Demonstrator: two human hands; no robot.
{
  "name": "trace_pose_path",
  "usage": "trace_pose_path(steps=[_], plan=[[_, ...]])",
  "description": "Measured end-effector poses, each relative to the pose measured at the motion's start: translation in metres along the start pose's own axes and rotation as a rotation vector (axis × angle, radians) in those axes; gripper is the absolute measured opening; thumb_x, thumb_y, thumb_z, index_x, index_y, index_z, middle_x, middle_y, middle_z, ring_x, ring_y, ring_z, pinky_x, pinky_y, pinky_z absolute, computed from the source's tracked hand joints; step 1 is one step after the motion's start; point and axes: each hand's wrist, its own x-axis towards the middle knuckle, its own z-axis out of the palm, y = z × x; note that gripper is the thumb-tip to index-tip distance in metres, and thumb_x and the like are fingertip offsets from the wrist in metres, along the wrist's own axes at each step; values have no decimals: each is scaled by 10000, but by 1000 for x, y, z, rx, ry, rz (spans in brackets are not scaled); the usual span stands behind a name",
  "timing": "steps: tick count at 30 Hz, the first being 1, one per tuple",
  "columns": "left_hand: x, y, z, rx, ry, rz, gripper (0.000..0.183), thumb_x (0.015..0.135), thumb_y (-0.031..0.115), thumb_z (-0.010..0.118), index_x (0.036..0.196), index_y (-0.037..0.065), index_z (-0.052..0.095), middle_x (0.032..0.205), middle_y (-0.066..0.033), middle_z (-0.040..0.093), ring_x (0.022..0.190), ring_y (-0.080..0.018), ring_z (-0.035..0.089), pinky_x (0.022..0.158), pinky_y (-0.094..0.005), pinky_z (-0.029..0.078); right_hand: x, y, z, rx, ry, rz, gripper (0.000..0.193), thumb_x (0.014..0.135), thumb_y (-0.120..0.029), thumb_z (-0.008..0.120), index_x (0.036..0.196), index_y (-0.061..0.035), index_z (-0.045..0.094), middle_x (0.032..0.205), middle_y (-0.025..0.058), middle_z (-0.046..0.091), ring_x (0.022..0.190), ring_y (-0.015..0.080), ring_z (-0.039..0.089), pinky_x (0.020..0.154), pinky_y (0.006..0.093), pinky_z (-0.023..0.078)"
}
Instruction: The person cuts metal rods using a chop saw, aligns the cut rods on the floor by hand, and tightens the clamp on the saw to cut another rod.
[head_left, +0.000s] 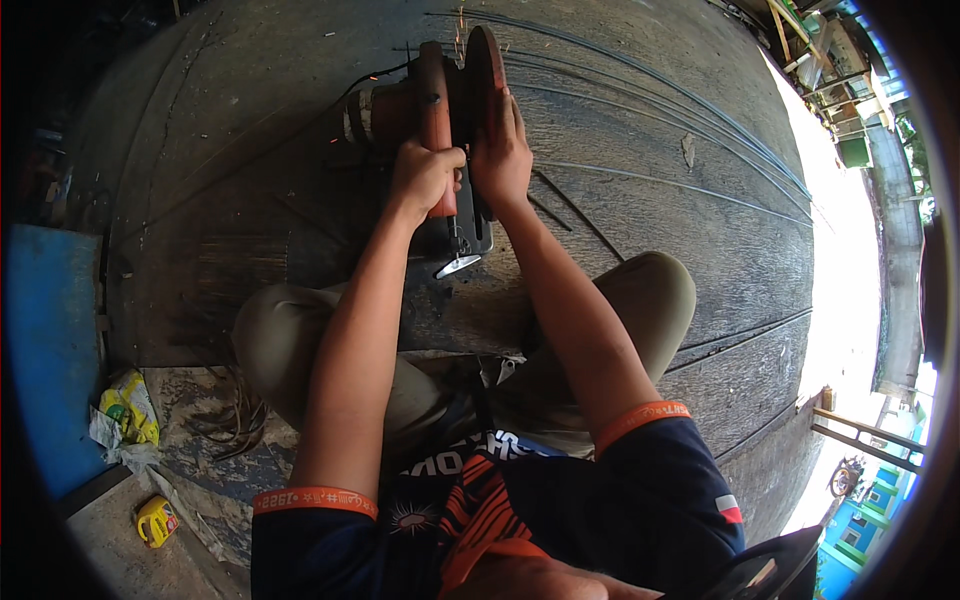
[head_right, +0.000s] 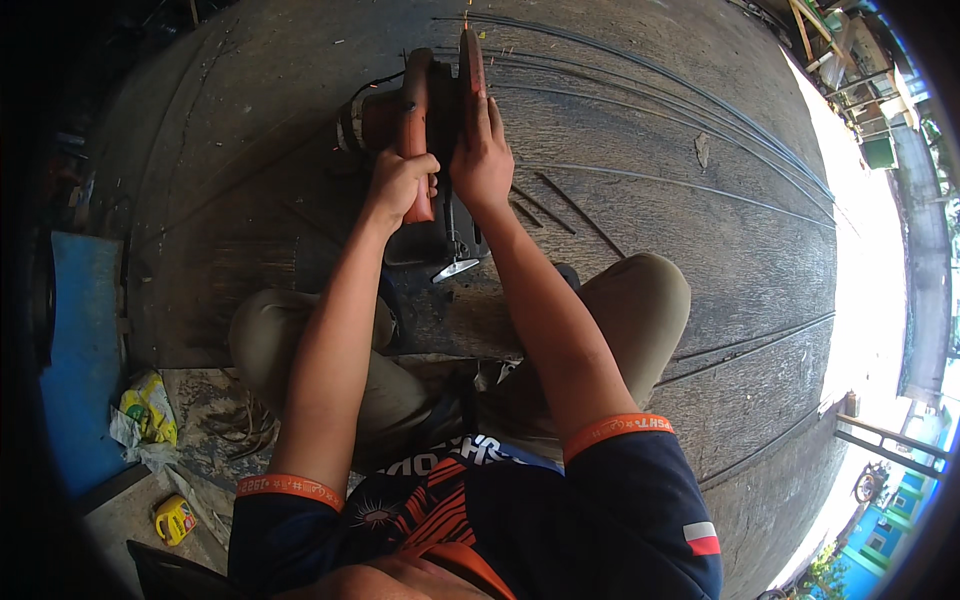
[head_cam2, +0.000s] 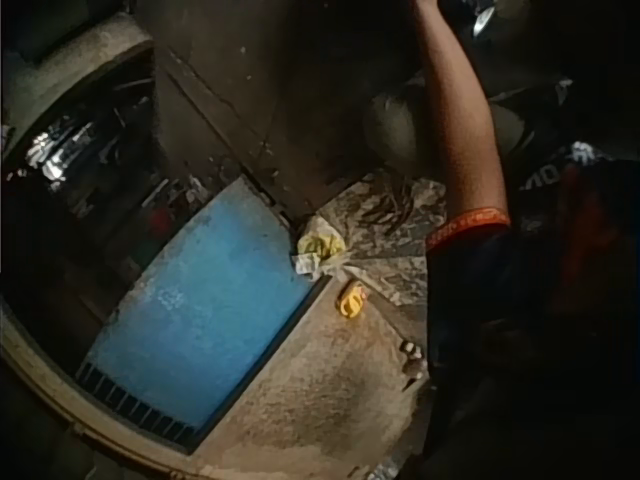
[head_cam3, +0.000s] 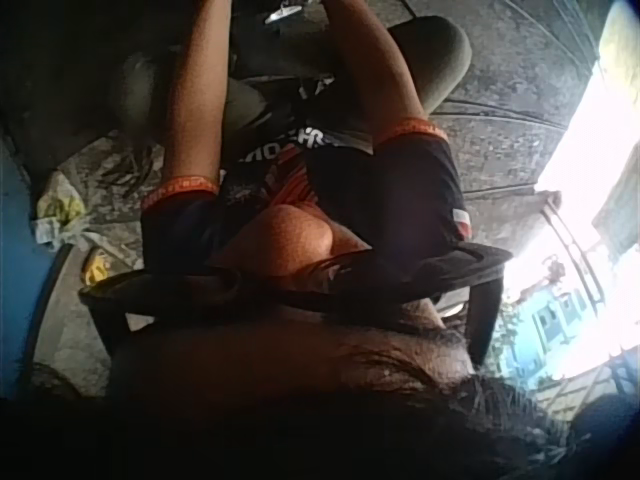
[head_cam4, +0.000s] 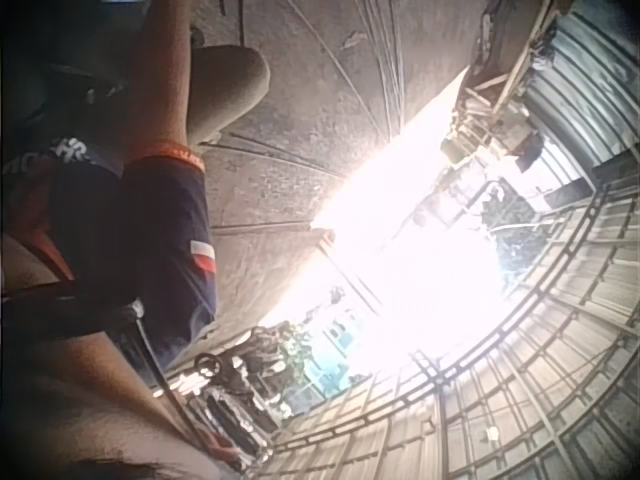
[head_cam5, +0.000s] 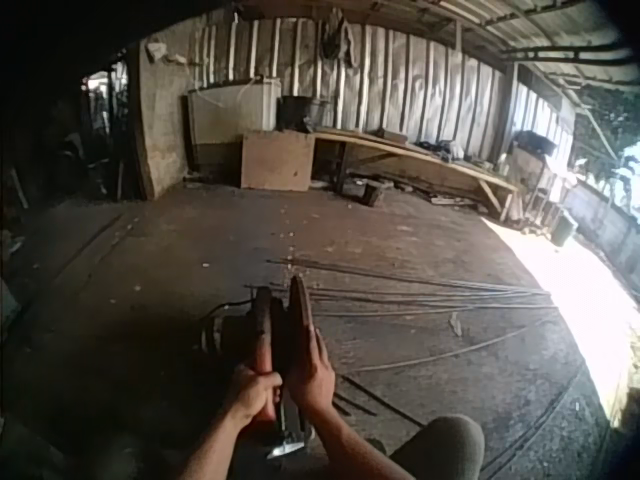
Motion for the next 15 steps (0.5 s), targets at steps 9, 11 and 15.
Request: trace_pose_path(steps=[9, 11, 15], plan=[[-1, 2, 1, -9, 7, -5, 122, 738, 85, 620, 819, 5, 577, 657, -56, 564, 522, -146, 571, 506, -292, 497, 0, -3, -3, 39, -29, 46, 604, 851, -104, 593, 1417, -55, 387, 1338, 239, 496, 1121, 427, 569, 853, 436, 527], [-1, 1, 1, -20, 5, -5, 120, 738, 84, 620, 817, 5, 577, 654, -56, 563, 522, -146, 571, 506, -292, 498, 0, -1, -2, 30, -19, 30, 604, 852, -108, 595, 1417, -59, 387, 1338, 238, 496, 1118, 428, 570, 849, 438, 528], [1, -2, -1, -5, 19, -2, 119, 736, 81, 620, 815, 4, 576, 644, -55, 562, 519, -145, 572, 506, -290, 499, 0, -4, -2, 47, -23, 36, 603, 856, -114, 598, 1420, -73, 389, 1338, 235, 499, 1116, 427, 572, 852, 439, 526]])
